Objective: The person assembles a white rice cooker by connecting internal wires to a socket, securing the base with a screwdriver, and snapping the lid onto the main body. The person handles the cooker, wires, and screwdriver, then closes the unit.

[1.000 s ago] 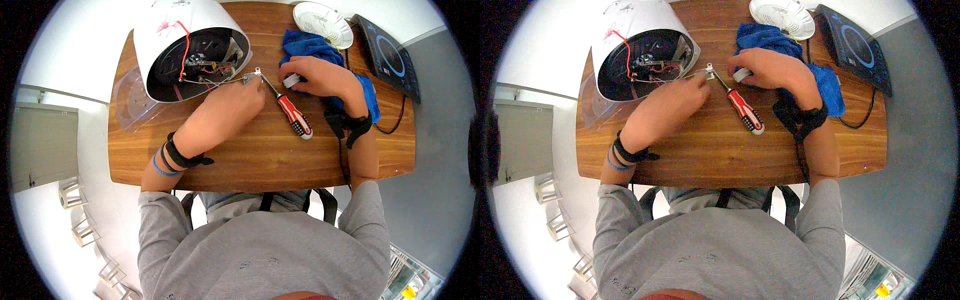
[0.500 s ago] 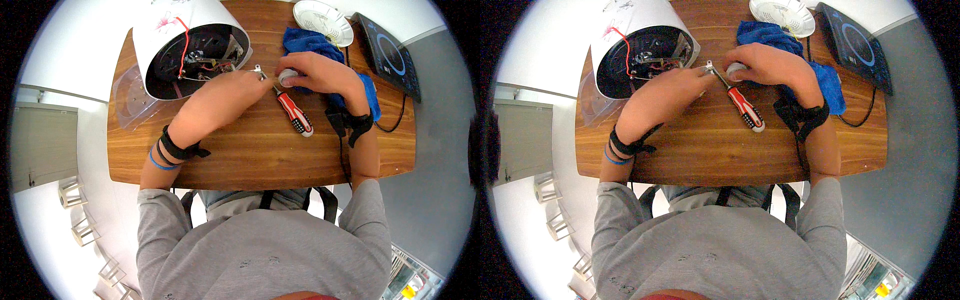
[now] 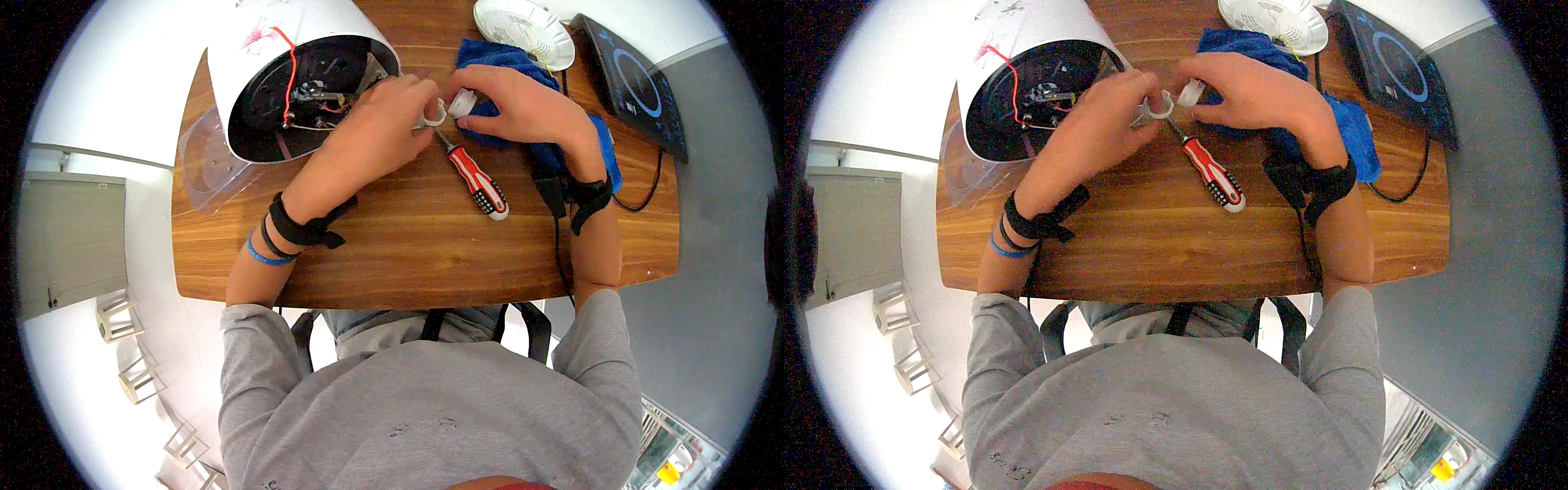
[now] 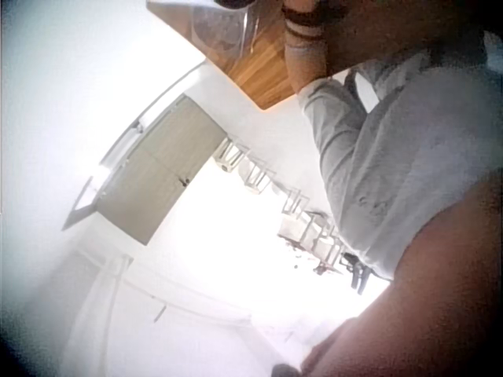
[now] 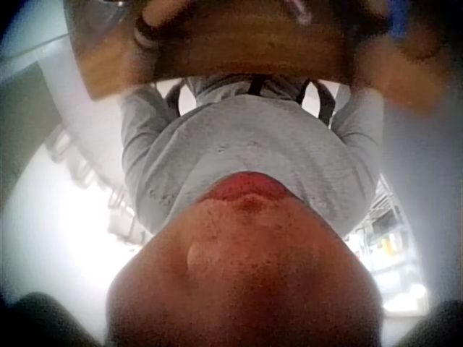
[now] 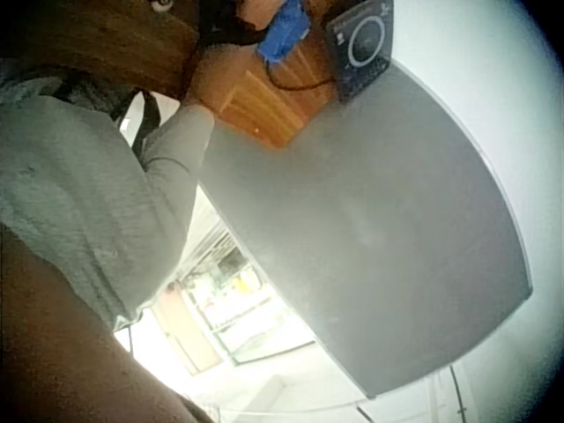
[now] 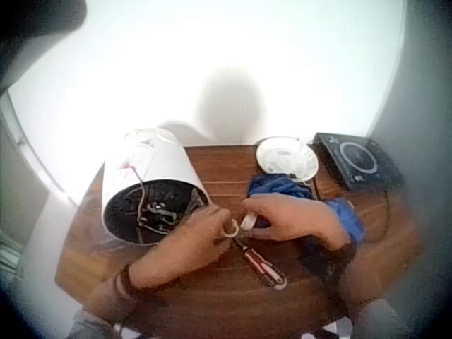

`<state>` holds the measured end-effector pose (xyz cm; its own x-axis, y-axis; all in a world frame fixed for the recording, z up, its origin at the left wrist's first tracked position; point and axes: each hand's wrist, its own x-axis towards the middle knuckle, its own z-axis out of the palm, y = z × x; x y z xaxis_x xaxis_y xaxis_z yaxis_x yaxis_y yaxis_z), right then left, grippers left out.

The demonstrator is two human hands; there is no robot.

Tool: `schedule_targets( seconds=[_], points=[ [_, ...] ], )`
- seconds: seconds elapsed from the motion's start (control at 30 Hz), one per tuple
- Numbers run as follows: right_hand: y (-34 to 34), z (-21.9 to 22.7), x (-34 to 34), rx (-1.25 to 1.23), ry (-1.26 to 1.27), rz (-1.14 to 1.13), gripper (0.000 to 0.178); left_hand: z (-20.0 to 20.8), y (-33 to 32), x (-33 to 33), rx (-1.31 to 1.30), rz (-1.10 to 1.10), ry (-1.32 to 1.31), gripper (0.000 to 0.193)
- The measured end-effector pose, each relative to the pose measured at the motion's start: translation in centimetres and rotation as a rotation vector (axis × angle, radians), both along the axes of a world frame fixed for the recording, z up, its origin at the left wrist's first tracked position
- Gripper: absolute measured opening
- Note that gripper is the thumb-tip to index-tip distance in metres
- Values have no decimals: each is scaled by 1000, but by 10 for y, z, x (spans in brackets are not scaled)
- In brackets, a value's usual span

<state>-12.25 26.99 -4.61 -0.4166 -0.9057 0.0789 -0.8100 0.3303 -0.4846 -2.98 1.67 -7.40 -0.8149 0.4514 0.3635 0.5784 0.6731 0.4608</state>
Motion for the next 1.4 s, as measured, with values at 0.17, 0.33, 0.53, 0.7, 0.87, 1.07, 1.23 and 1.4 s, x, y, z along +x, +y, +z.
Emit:
schedule_targets(
  seconds=[0.17, 0.33, 0.53, 0.7, 0.87, 1.07, 1.23, 1.4],
  points=[
    [-6, 9, 10, -96, -112, -75, 51, 9, 7, 1, 49, 68, -38, 44],
    [-6, 10, 9, -127, -99, -32, 52, 9, 7, 2, 71, 55, 3, 45],
    [-8, 12, 10, -110, -100, -24, 54, 13, 5, 5, 83, 35, 7, 44],
    [-10, 14, 13, -110, -118, -51, 53, 19, 5, 7, 68, 33, 5, 45],
    [-13, 11, 11, -190, -172, -83, 50, 26, 5, 8, 22, 111, -61, 43],
    [-14, 18, 14, -221, -164, -100, 48, 34, 4, 8, 56, 171, -107, 41],
    [-14, 16, 11, -282, 23, -49, 50, 36, 4, 9, 50, 159, -124, 43],
    [-17, 23, 16, -286, -17, -66, 54, 33, 4, 8, 73, 163, -101, 47]
  ],
)
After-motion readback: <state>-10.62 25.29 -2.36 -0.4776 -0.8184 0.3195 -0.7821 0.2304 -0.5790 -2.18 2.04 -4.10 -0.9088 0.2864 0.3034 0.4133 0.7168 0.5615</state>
